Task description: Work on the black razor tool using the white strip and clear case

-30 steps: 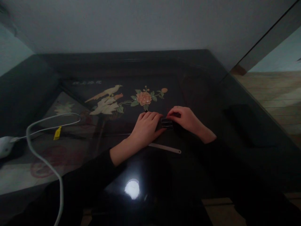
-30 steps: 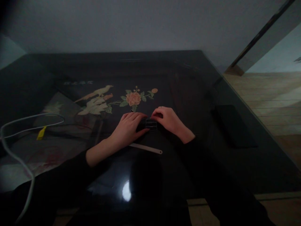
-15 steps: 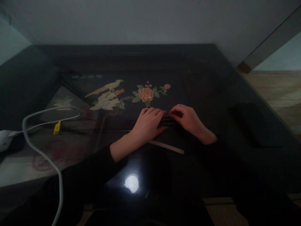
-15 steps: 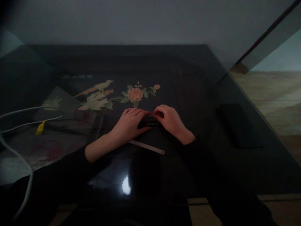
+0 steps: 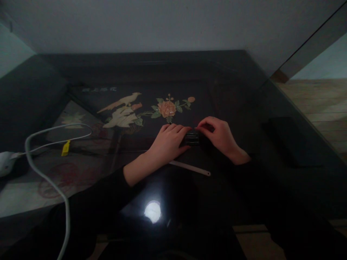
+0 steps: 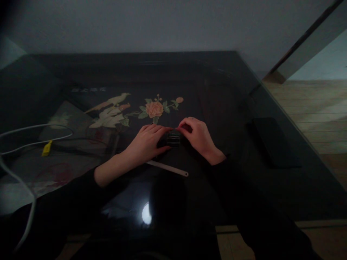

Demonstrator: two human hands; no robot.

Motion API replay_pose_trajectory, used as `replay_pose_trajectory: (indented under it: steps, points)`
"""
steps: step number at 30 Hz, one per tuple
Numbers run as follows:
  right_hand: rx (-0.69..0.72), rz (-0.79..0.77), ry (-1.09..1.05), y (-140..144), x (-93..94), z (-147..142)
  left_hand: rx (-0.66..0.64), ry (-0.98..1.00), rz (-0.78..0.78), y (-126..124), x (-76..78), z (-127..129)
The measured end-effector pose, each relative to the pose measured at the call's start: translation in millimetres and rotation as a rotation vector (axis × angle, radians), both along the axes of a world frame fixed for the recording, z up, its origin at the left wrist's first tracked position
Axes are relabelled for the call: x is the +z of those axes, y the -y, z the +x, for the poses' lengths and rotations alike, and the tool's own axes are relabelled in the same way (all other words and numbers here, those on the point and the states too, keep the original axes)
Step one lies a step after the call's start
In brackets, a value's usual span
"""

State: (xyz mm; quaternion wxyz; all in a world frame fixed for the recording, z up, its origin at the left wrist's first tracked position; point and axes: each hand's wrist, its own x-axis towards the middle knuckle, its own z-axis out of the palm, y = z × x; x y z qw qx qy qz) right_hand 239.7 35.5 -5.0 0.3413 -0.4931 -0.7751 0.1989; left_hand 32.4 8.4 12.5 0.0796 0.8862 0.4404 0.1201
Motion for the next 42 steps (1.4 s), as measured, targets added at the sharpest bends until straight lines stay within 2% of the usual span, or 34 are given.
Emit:
replay_pose_trajectory:
  steps: [3, 6, 11, 23, 34, 42]
  points:
    - [0.027, 0.0, -0.001, 1.3, 10.7, 9.5, 0.001, 0.0, 0.001, 0.4, 0.2, -1.0]
    - [0.141, -0.078, 0.07, 2.2, 17.2, 16.2, 0.003, -0.008, -0.001, 1.3, 0.6, -1.7]
    - [0.233, -0.186, 0.204, 4.0, 14.7, 15.0, 0.023, 0.014, -0.007, 1.6, 3.2, -0.6]
    - [0.172, -0.169, 0.35, 12.1, 13.7, 5.5, 0.037, 0.026, 0.006, -2.8, 0.8, 10.0]
    - [0.143, -0.158, 0.327, 10.4, 7.4, 5.6, 0.108, 0.022, -0.014, -4.3, 8.4, 19.6]
    - [0.152, -0.142, 0.344, 10.1, 7.4, 4.6, 0.093, -0.036, 0.006, -7.0, 2.1, 17.1]
